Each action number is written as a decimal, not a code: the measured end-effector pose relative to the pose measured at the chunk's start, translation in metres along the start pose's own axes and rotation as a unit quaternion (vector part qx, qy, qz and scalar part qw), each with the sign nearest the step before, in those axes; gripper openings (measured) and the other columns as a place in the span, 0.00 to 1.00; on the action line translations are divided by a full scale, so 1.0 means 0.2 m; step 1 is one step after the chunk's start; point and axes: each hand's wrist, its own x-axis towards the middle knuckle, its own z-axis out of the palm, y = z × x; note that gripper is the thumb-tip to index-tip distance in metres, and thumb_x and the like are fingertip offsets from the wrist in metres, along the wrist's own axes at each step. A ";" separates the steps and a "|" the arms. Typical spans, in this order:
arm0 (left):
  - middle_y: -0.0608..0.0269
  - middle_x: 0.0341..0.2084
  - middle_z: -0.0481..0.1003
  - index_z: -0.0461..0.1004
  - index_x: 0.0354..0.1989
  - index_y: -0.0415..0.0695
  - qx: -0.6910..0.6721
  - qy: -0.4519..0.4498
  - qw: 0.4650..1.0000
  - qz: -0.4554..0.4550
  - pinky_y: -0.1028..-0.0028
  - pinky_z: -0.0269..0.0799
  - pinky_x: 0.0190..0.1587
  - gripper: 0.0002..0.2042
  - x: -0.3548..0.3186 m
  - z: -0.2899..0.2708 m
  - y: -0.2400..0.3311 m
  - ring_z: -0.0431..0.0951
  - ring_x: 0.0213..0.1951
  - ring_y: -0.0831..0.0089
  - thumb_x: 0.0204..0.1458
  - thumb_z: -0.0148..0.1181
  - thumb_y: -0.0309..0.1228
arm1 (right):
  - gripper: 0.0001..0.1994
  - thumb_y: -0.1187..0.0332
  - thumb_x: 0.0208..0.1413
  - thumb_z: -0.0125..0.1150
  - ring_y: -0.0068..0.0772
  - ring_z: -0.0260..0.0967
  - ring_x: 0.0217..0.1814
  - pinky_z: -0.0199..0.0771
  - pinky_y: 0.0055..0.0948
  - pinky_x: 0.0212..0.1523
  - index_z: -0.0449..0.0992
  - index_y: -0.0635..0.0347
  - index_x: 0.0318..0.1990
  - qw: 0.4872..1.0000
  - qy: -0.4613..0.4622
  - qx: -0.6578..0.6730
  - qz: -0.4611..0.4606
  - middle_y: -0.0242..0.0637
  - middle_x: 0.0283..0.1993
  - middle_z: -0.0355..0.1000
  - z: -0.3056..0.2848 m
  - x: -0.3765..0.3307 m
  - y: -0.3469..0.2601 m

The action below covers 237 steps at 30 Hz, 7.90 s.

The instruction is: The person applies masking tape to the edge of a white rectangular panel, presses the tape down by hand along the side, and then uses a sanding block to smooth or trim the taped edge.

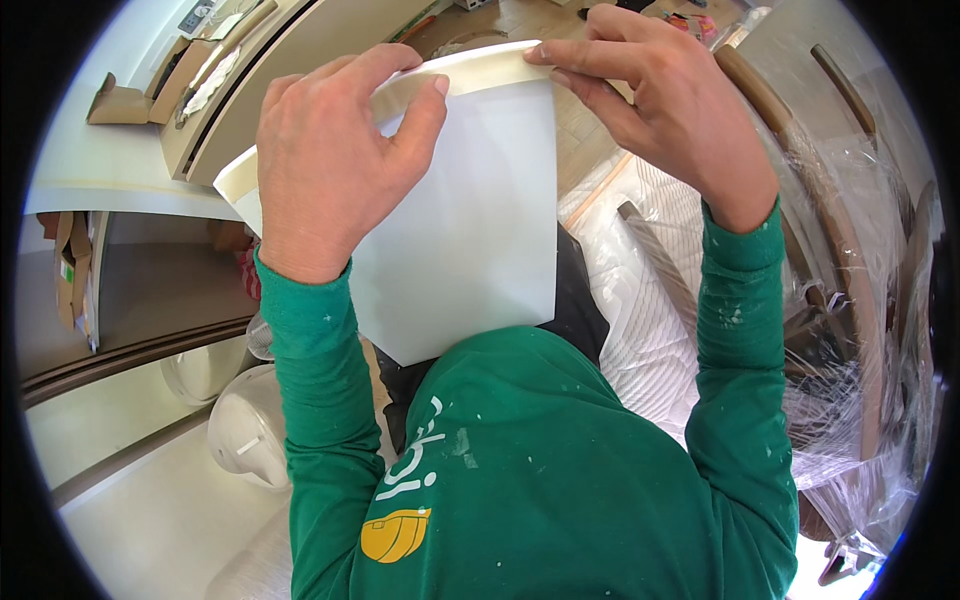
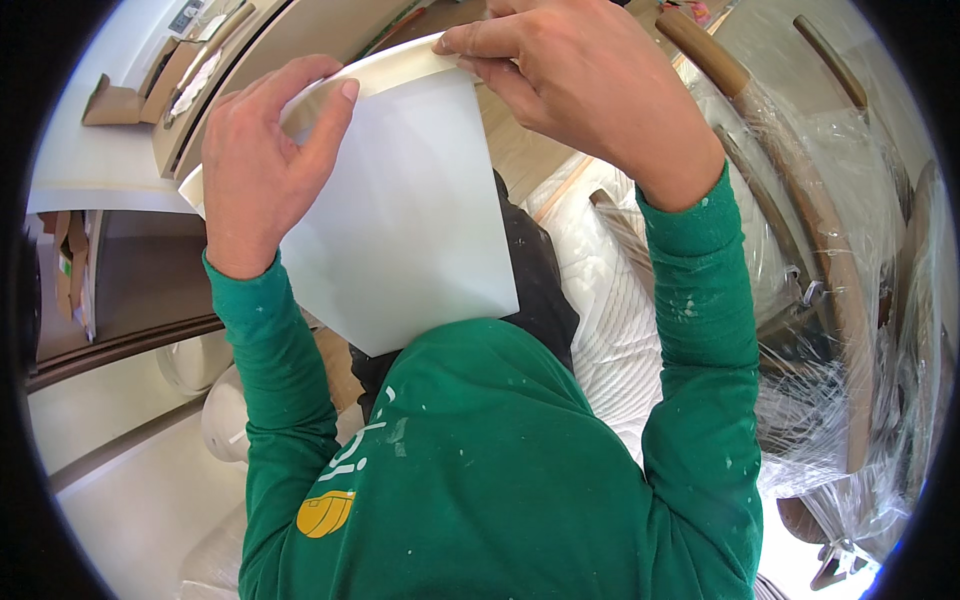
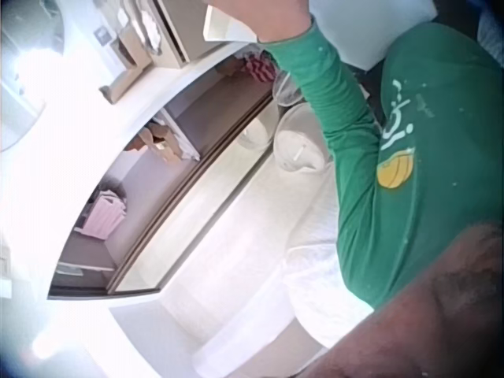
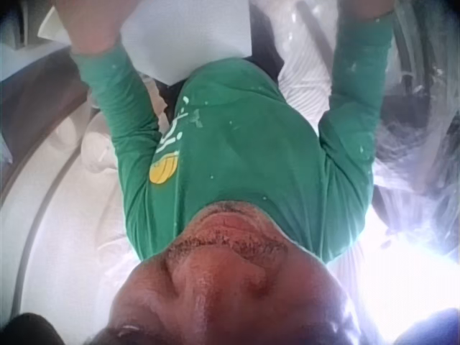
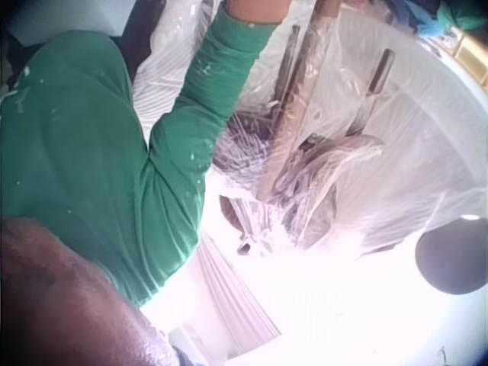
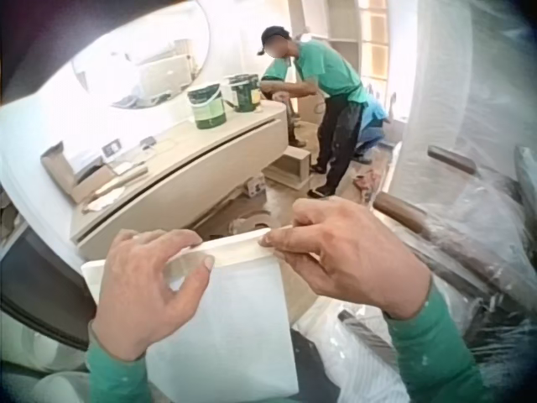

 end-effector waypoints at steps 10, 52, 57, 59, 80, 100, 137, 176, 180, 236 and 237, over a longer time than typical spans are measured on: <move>0.51 0.23 0.79 0.78 0.30 0.40 -0.021 -0.007 0.998 -0.053 0.57 0.70 0.30 0.17 0.03 0.03 0.06 0.77 0.25 0.49 0.57 0.67 0.44 | 0.08 0.71 0.58 0.67 0.46 0.73 0.33 0.72 0.43 0.34 0.85 0.60 0.43 1.000 0.001 0.002 -0.013 0.42 0.31 0.70 0.01 0.00 0.01; 0.58 0.18 0.73 0.75 0.30 0.41 0.002 0.028 0.998 -0.049 0.64 0.66 0.26 0.22 0.01 0.08 0.05 0.69 0.19 0.63 0.56 0.71 0.50 | 0.08 0.72 0.57 0.69 0.45 0.74 0.33 0.73 0.41 0.33 0.87 0.60 0.43 1.000 0.017 0.022 -0.010 0.41 0.32 0.73 0.03 -0.01 0.02; 0.54 0.21 0.77 0.75 0.32 0.41 0.019 0.014 0.999 -0.044 0.60 0.71 0.31 0.22 0.01 0.07 0.06 0.76 0.24 0.53 0.54 0.72 0.50 | 0.08 0.71 0.57 0.70 0.44 0.72 0.33 0.71 0.41 0.33 0.87 0.59 0.43 1.000 0.016 0.015 -0.009 0.41 0.32 0.72 0.03 -0.02 0.03; 0.54 0.22 0.77 0.75 0.31 0.40 0.020 0.012 0.999 -0.045 0.60 0.72 0.32 0.23 0.01 0.07 0.06 0.77 0.25 0.53 0.54 0.71 0.50 | 0.08 0.71 0.57 0.70 0.44 0.72 0.33 0.71 0.41 0.33 0.87 0.59 0.43 1.000 0.012 0.012 -0.006 0.41 0.32 0.72 0.03 -0.02 0.03; 0.53 0.24 0.78 0.85 0.32 0.40 0.039 0.010 0.996 -0.077 0.60 0.71 0.30 0.24 0.03 0.05 0.10 0.78 0.26 0.53 0.55 0.69 0.54 | 0.09 0.73 0.55 0.70 0.46 0.75 0.37 0.75 0.42 0.36 0.83 0.61 0.43 0.998 0.035 0.034 -0.038 0.43 0.36 0.75 0.02 -0.02 0.02; 0.55 0.22 0.79 0.86 0.31 0.40 0.011 0.013 0.995 -0.094 0.59 0.68 0.36 0.25 0.01 0.04 0.08 0.77 0.26 0.53 0.54 0.69 0.55 | 0.13 0.65 0.60 0.69 0.52 0.75 0.43 0.75 0.43 0.44 0.72 0.61 0.43 0.998 0.023 0.058 0.007 0.44 0.38 0.74 0.06 -0.03 0.06; 0.58 0.22 0.78 0.82 0.28 0.40 0.044 0.068 0.996 -0.026 0.63 0.66 0.32 0.25 -0.01 0.02 0.11 0.75 0.23 0.55 0.48 0.76 0.54 | 0.15 0.66 0.55 0.75 0.39 0.72 0.33 0.72 0.33 0.36 0.73 0.62 0.39 0.981 0.060 0.173 0.059 0.42 0.32 0.72 0.08 -0.04 0.08; 0.59 0.28 0.83 0.85 0.34 0.44 0.007 0.031 0.999 0.027 0.64 0.69 0.42 0.20 0.11 0.06 0.35 0.81 0.30 0.58 0.52 0.73 0.52 | 0.17 0.63 0.52 0.73 0.46 0.78 0.41 0.77 0.37 0.44 0.86 0.58 0.48 0.977 0.067 0.199 0.033 0.42 0.41 0.82 0.05 -0.16 0.14; 0.60 0.24 0.82 0.84 0.31 0.45 0.017 0.025 1.000 0.003 0.64 0.67 0.41 0.20 0.10 0.08 0.34 0.80 0.28 0.59 0.53 0.72 0.51 | 0.18 0.64 0.51 0.74 0.46 0.79 0.43 0.78 0.37 0.45 0.85 0.60 0.49 0.974 0.072 0.213 0.005 0.42 0.44 0.82 0.03 -0.15 0.13; 0.59 0.29 0.81 0.86 0.32 0.46 -0.011 -0.105 0.992 0.067 0.59 0.63 0.54 0.15 0.15 -0.08 0.27 0.79 0.41 0.60 0.53 0.67 0.46 | 0.23 0.72 0.42 0.77 0.27 0.59 0.26 0.58 0.28 0.26 0.83 0.60 0.51 0.984 0.004 0.152 0.093 0.35 0.32 0.71 -0.10 -0.12 -0.12; 0.58 0.28 0.81 0.86 0.32 0.45 -0.012 -0.107 0.992 0.065 0.59 0.63 0.53 0.15 0.16 -0.07 0.28 0.79 0.41 0.60 0.53 0.67 0.46 | 0.23 0.72 0.42 0.77 0.27 0.60 0.26 0.58 0.28 0.27 0.83 0.61 0.51 0.985 -0.001 0.144 0.090 0.36 0.31 0.69 -0.11 -0.12 -0.13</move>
